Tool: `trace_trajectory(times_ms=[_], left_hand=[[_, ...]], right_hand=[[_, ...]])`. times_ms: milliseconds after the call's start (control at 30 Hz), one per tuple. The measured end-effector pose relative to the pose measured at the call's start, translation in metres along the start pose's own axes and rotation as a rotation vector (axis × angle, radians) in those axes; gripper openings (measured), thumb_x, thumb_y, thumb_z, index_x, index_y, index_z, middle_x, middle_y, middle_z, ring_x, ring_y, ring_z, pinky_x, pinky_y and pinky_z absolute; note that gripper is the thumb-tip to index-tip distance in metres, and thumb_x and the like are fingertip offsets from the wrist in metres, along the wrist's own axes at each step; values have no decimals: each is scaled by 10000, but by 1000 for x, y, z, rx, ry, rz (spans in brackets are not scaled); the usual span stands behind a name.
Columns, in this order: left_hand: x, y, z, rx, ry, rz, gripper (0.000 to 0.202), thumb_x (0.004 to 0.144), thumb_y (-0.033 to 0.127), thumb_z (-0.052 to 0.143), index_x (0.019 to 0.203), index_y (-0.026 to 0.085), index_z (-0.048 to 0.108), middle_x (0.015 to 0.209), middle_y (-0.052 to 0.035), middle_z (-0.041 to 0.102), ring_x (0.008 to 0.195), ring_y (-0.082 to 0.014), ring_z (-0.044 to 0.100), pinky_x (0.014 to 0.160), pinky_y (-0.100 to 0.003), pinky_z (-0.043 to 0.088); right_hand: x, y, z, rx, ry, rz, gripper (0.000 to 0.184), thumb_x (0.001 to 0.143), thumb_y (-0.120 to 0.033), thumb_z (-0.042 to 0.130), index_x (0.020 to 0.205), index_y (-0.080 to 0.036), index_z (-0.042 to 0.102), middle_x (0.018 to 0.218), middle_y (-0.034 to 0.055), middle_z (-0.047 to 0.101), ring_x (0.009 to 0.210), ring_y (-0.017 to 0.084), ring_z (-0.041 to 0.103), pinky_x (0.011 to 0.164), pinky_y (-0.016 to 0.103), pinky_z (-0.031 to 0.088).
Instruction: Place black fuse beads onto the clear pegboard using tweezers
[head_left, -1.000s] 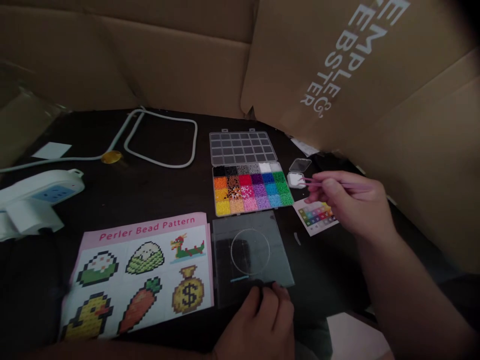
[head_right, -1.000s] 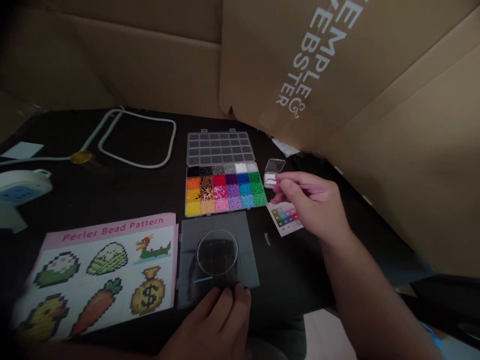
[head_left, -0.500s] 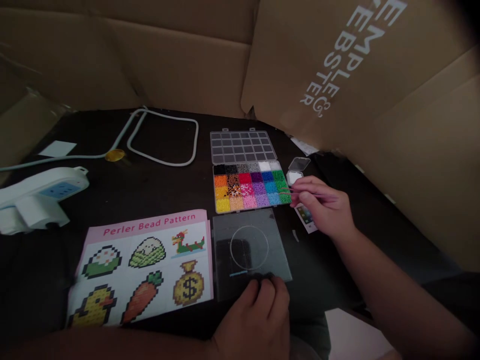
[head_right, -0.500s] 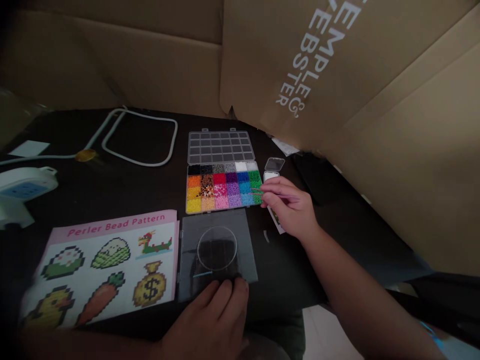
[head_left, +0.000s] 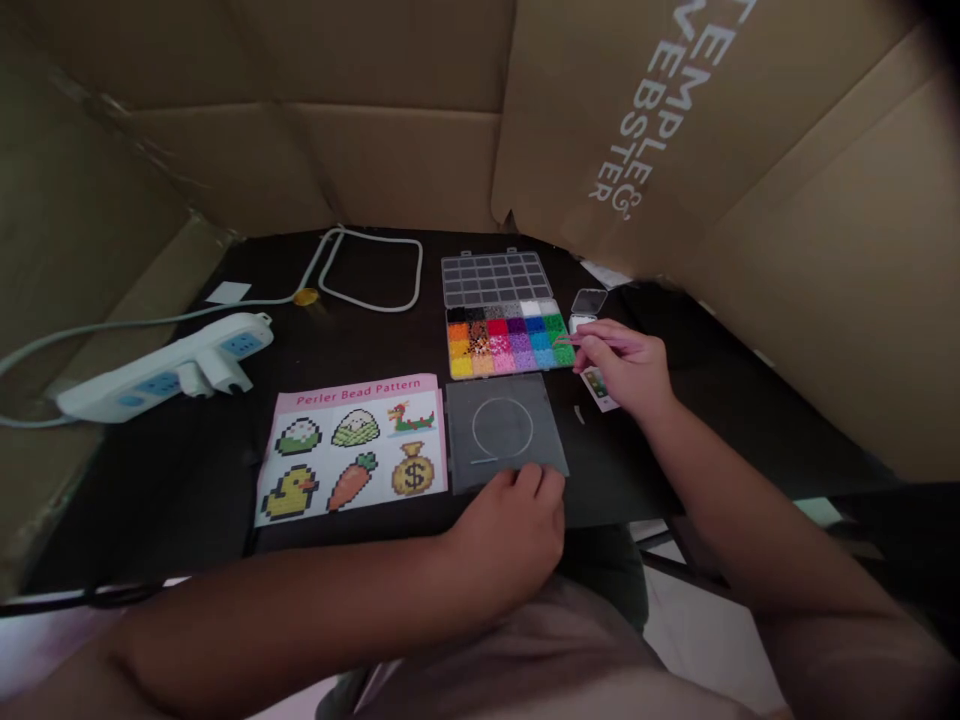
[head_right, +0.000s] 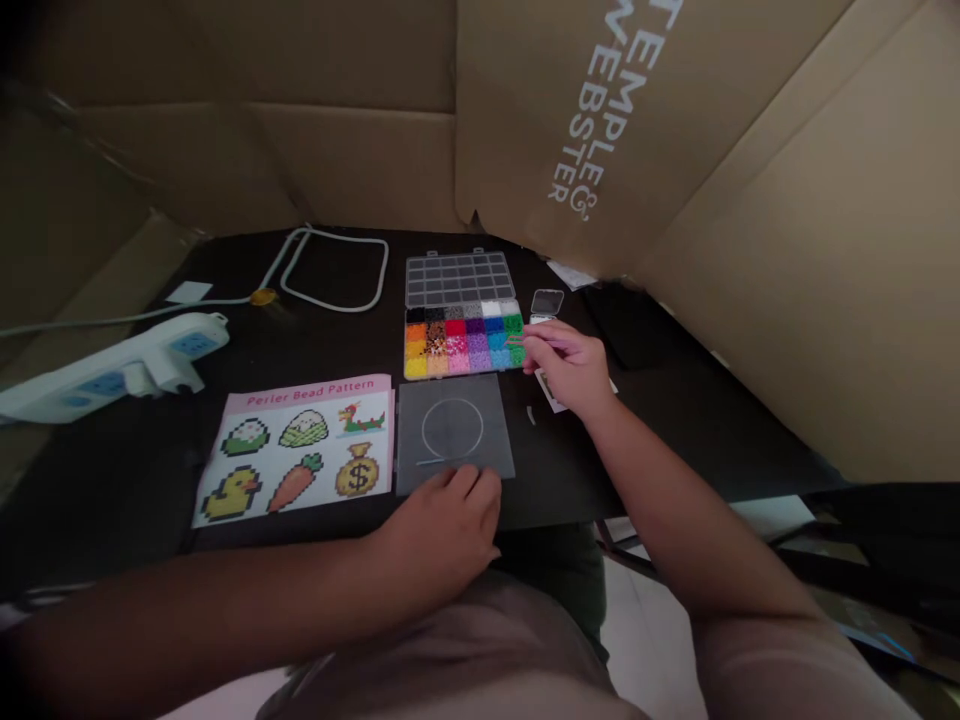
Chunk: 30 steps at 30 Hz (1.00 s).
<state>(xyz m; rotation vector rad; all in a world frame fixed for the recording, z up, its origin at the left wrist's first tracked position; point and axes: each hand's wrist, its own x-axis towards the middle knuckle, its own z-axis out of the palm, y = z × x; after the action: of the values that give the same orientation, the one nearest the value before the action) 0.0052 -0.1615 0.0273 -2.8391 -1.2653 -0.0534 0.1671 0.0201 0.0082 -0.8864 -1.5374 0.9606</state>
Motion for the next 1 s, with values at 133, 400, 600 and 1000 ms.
trace_trajectory(times_ms=[133, 400, 600, 1000], left_hand=[[-7, 3, 7, -59, 42, -94, 502, 882, 457, 645, 1179, 54, 616, 1078, -126, 574, 975, -252, 518, 790, -367, 455], [-18, 2, 28, -190, 191, -196, 452, 940, 415, 536, 1257, 93, 567, 1231, -151, 572, 1098, -265, 520, 954, -411, 439], [-18, 0, 26, -239, 212, -173, 436, 941, 397, 528, 1229, 74, 585, 1222, -148, 582, 1080, -275, 520, 940, -425, 446], [-19, -3, 25, -327, 221, -188, 402, 917, 383, 563, 1204, 102, 594, 1211, -143, 587, 1084, -267, 525, 944, -431, 449]], right_hand=[[0, -1, -1, -40, -16, 128, 159, 764, -303, 713, 842, -171, 755, 730, 25, 707, 570, 124, 643, 578, 296, 577], [4, 11, -3, -87, -22, 181, 181, 710, -335, 764, 749, -165, 717, 568, 7, 642, 452, 101, 549, 413, 230, 429], [6, 13, -5, -76, -23, 176, 177, 730, -331, 752, 757, -161, 710, 525, -2, 620, 434, 101, 542, 405, 230, 421], [11, 12, -6, -35, -143, 229, 249, 740, -394, 746, 760, -147, 718, 494, -5, 598, 414, 87, 497, 400, 228, 392]])
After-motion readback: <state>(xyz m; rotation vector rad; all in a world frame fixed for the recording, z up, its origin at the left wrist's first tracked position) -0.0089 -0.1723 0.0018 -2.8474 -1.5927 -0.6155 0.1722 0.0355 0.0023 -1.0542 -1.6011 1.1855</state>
